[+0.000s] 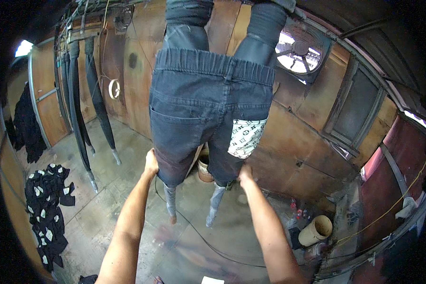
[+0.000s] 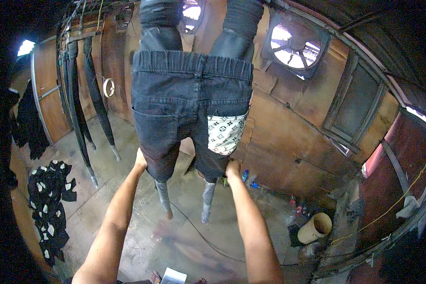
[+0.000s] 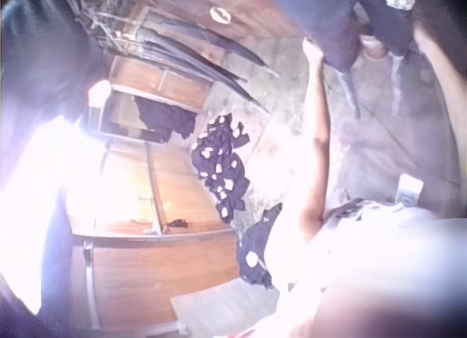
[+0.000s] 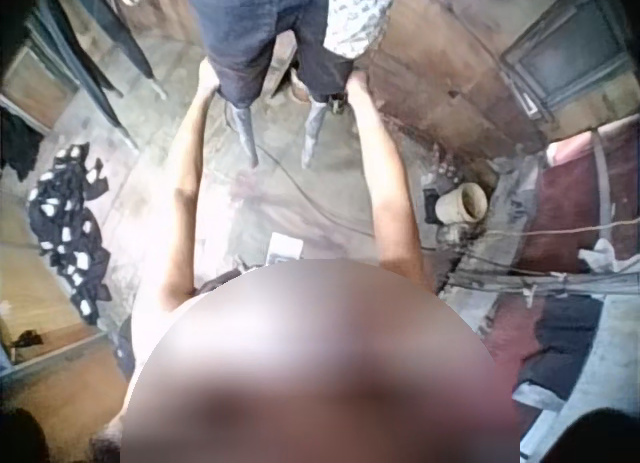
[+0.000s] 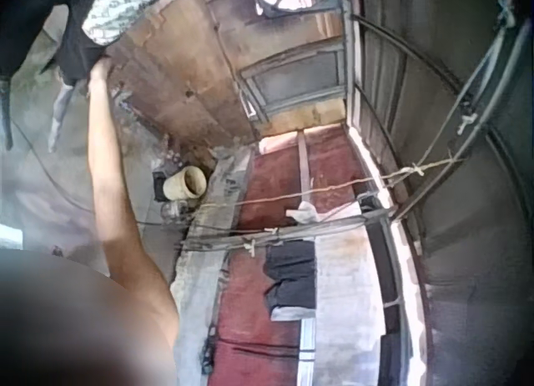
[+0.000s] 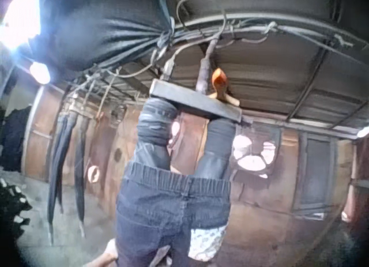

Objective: The person repeatedly spray-paints the back of black denim shorts mounted on a mannequin, then brushes the surface. The person removes the shorts, picks up another pair from a pile, mounts them, and repeats the spray and brush cycle.

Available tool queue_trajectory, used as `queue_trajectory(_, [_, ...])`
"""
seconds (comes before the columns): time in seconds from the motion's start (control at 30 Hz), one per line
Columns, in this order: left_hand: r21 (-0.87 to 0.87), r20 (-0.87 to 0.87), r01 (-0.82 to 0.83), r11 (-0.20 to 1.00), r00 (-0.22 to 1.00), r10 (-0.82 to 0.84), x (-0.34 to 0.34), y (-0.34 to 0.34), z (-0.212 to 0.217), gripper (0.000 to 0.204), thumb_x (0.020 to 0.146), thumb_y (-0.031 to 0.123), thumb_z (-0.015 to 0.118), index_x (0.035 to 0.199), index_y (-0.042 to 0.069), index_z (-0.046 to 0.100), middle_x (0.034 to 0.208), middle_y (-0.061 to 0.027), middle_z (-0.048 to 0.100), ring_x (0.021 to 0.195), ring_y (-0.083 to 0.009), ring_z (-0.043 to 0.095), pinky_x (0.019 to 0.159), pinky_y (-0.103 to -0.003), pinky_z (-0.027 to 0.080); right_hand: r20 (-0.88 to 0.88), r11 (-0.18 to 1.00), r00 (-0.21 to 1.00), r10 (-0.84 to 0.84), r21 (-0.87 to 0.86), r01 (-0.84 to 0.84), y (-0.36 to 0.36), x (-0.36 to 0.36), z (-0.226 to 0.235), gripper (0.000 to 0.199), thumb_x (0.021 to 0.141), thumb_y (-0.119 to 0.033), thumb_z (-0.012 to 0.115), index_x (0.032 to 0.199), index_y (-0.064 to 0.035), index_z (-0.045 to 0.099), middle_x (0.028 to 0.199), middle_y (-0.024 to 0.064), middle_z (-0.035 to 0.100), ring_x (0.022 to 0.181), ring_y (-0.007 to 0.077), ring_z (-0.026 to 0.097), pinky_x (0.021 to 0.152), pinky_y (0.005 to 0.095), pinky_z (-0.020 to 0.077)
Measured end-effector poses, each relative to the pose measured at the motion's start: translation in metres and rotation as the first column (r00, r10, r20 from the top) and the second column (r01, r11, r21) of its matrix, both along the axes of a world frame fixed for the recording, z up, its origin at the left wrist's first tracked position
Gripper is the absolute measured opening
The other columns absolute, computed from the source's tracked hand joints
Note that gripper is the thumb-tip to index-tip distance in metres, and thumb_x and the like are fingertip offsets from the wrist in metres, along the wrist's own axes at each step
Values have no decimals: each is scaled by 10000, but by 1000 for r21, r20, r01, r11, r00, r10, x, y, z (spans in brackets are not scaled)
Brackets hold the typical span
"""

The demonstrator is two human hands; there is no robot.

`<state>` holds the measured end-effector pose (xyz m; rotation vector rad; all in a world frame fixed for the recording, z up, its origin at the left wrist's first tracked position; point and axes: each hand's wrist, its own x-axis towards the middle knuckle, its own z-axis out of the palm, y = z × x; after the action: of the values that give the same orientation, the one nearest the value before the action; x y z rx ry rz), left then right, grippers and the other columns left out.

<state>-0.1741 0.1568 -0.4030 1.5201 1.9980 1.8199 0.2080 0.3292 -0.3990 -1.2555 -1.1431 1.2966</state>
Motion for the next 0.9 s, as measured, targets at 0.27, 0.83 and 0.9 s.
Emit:
queue_trajectory(0.27, [-64, 93, 122, 991, 989, -115, 21, 43, -31, 596, 824, 354, 799, 1274, -7, 648, 1303, -215, 678, 1236, -342, 629, 1037, -393, 473, -101, 932, 974, -205, 282, 226, -29, 19, -41, 84, 925, 13, 571, 883, 52, 632, 880, 101, 680, 860, 186, 616, 788, 363, 482])
queue_trajectory(0.83, [-839, 184, 119, 531, 980, 72, 188, -229, -358, 324, 992, 316, 494, 1169, 163, 718, 1072, -238, 714, 1058, -446, 667, 931, -553, 519, 845, 997, 534, 24, -62, 52, -305, 125, -381, 320, 909, -319, 671, 1076, -58, 752, 1009, 188, 760, 918, 363, 718, 760, 464, 540])
queue_trajectory(0.9, [-851, 216, 161, 500, 975, 55, 195, -268, -400, 377, 1016, 422, 498, 1171, 164, 725, 1074, -227, 718, 1052, -430, 673, 929, -537, 525, 836, 999, 546, 47, -36, -31, -348, 104, -408, 400, 932, -361, 639, 1146, -34, 723, 1083, 205, 741, 960, 377, 704, 827, 447, 529])
